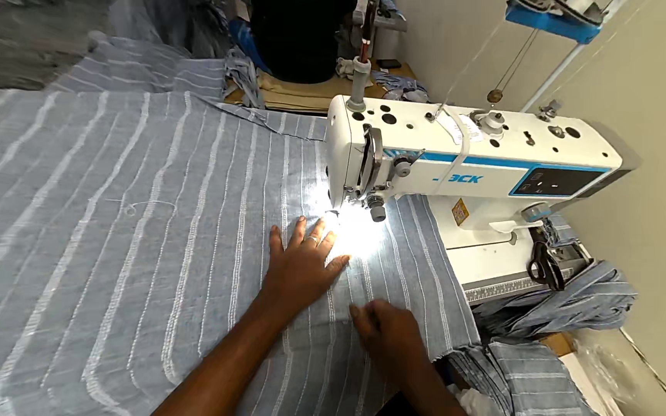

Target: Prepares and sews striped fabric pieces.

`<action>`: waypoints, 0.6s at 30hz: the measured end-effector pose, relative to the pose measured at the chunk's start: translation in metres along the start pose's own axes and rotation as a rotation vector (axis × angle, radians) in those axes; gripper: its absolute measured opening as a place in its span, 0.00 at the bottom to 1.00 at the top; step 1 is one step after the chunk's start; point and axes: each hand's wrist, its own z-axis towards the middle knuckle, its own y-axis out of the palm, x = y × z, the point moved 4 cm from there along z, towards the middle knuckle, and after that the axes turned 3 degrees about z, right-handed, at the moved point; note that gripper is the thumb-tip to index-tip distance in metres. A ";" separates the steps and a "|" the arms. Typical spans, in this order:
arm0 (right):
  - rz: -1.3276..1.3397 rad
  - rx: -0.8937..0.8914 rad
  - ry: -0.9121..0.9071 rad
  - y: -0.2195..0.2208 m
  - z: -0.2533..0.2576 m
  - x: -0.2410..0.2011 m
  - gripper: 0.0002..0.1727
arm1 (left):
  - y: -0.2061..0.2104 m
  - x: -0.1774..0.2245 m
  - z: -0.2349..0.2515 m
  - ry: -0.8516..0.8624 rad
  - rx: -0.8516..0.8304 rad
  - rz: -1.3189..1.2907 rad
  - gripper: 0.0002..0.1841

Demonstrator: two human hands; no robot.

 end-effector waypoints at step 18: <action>0.446 0.061 -0.066 0.001 0.024 -0.007 0.15 | -0.014 -0.008 0.001 0.046 0.026 -0.121 0.34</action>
